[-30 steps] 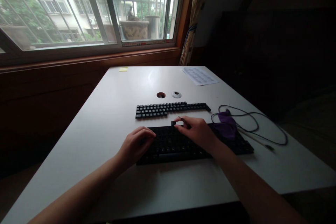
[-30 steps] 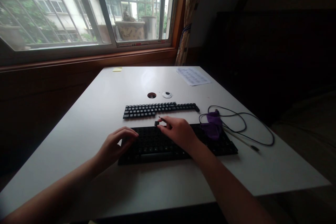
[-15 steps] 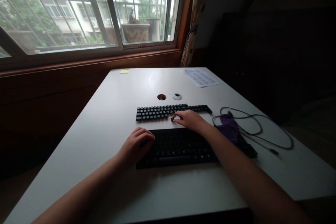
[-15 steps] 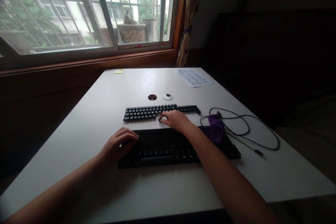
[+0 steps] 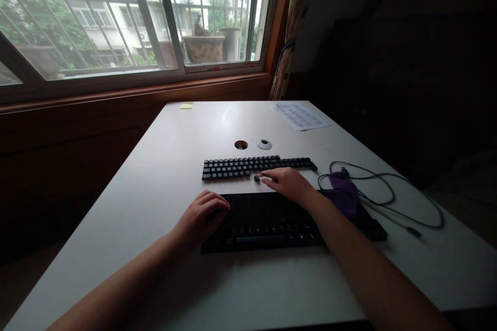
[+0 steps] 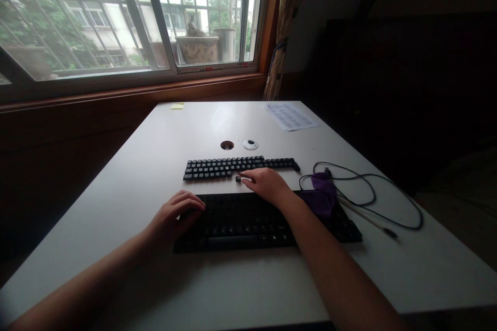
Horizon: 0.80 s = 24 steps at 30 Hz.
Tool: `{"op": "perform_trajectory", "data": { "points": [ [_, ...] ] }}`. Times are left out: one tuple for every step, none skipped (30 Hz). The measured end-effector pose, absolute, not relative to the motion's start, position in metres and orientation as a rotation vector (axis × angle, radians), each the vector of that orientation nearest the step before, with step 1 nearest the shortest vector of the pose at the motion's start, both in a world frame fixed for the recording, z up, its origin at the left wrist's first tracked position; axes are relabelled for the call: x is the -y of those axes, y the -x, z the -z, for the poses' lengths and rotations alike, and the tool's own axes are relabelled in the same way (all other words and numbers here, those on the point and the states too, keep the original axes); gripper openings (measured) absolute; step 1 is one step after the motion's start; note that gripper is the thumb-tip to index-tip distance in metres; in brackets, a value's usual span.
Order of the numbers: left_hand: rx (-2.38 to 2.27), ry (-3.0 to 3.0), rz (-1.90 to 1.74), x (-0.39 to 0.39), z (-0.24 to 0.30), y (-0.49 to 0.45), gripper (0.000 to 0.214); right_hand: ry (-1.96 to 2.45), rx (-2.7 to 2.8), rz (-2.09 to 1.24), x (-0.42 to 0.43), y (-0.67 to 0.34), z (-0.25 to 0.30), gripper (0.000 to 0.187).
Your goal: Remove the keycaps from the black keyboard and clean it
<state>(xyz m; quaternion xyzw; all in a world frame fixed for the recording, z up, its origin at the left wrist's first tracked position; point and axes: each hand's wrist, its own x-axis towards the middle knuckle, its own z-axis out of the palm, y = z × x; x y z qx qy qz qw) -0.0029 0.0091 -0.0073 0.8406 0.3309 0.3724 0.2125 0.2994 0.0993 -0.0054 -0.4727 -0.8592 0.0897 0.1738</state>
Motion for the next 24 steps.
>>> {"op": "perform_trajectory", "data": {
  "points": [
    [-0.92,-2.336,-1.032,-0.0091,0.0076,0.003,0.013,1.312,2.442,-0.26,-0.098,-0.2997,0.0062,0.027],
    [-0.923,-2.336,-1.036,-0.0091,0.0079,0.0031,0.013,1.292,2.454,-0.265,-0.097,-0.2998,0.007,0.027],
    [-0.924,-2.336,-1.036,-0.0091,0.0083,0.0031,0.013,1.283,2.467,-0.268,-0.0964,-0.2997,0.0076,0.027],
    [-0.924,-2.335,-1.036,-0.0091,0.0086,0.003,0.013,1.286,2.478,-0.27,-0.0961,-0.2994,0.008,0.028],
    [-0.923,-2.336,-1.035,-0.0092,0.0087,0.003,0.013,1.295,2.485,-0.27,-0.096,-0.2992,0.0084,0.028],
    [-0.92,-2.337,-1.035,-0.0092,0.0088,0.0029,0.013,1.305,2.488,-0.271,-0.0962,-0.2989,0.0087,0.029],
    [-0.917,-2.339,-1.032,-0.0093,0.0088,0.0027,0.013,1.314,2.486,-0.274,-0.0967,-0.2986,0.009,0.03],
    [-0.917,-2.341,-1.028,-0.0093,0.0087,0.0025,0.013,1.32,2.482,-0.28,-0.0973,-0.2984,0.0093,0.031],
    [-0.919,-2.343,-1.026,-0.0094,0.0087,0.0024,0.013,1.326,2.476,-0.286,-0.0981,-0.2983,0.0097,0.032],
    [-0.922,-2.344,-1.022,-0.0094,0.0086,0.0022,0.013,1.33,2.468,-0.294,-0.099,-0.2981,0.0102,0.033],
    [-0.925,-2.344,-1.016,-0.0095,0.0086,0.0021,0.013,1.334,2.459,-0.301,-0.1,-0.2979,0.0107,0.033],
    [-0.927,-2.343,-1.009,-0.0095,0.0087,0.0021,0.013,1.336,2.452,-0.309,-0.101,-0.2977,0.0111,0.034],
    [-0.928,-2.342,-1.006,-0.0095,0.0088,0.0021,0.013,1.336,2.447,-0.315,-0.1021,-0.2975,0.0116,0.034],
    [-0.926,-2.342,-1.004,-0.0095,0.0089,0.0021,0.013,1.335,2.444,-0.319,-0.103,-0.2972,0.0119,0.033],
    [-0.924,-2.341,-1.001,-0.0095,0.009,0.0021,0.013,1.332,2.442,-0.322,-0.1038,-0.2968,0.0123,0.033],
    [-0.922,-2.34,-1.003,-0.0093,0.009,0.0022,0.012,1.328,2.442,-0.325,-0.1045,-0.2965,0.0125,0.033],
    [-0.92,-2.339,-1.006,-0.0091,0.0089,0.0022,0.012,1.324,2.441,-0.328,-0.105,-0.2961,0.0127,0.033],
    [-0.919,-2.338,-1.008,-0.0088,0.0087,0.0021,0.012,1.321,2.439,-0.331,-0.1053,-0.2958,0.0129,0.034],
    [-0.918,-2.336,-1.01,-0.0085,0.0086,0.0021,0.012,1.319,2.437,-0.333,-0.1055,-0.2955,0.013,0.034],
    [-0.918,-2.335,-1.009,-0.0082,0.0084,0.002,0.012,1.316,2.437,-0.334,-0.1056,-0.2953,0.0132,0.034],
    [-0.922,-2.333,-1.008,-0.0079,0.0084,0.0019,0.012,1.314,2.437,-0.333,-0.1056,-0.2952,0.0133,0.034],
    [-0.925,-2.332,-1.005,-0.0077,0.0084,0.0018,0.012,1.314,2.436,-0.329,-0.1055,-0.2951,0.0134,0.034],
    [-0.928,-2.333,-1.004,-0.0076,0.0086,0.0017,0.012,1.314,2.435,-0.324,-0.1054,-0.2951,0.0136,0.035],
    [-0.931,-2.333,-1.003,-0.0076,0.0089,0.0017,0.012,1.312,2.433,-0.319,-0.1053,-0.2951,0.0137,0.035]
  ]
}}
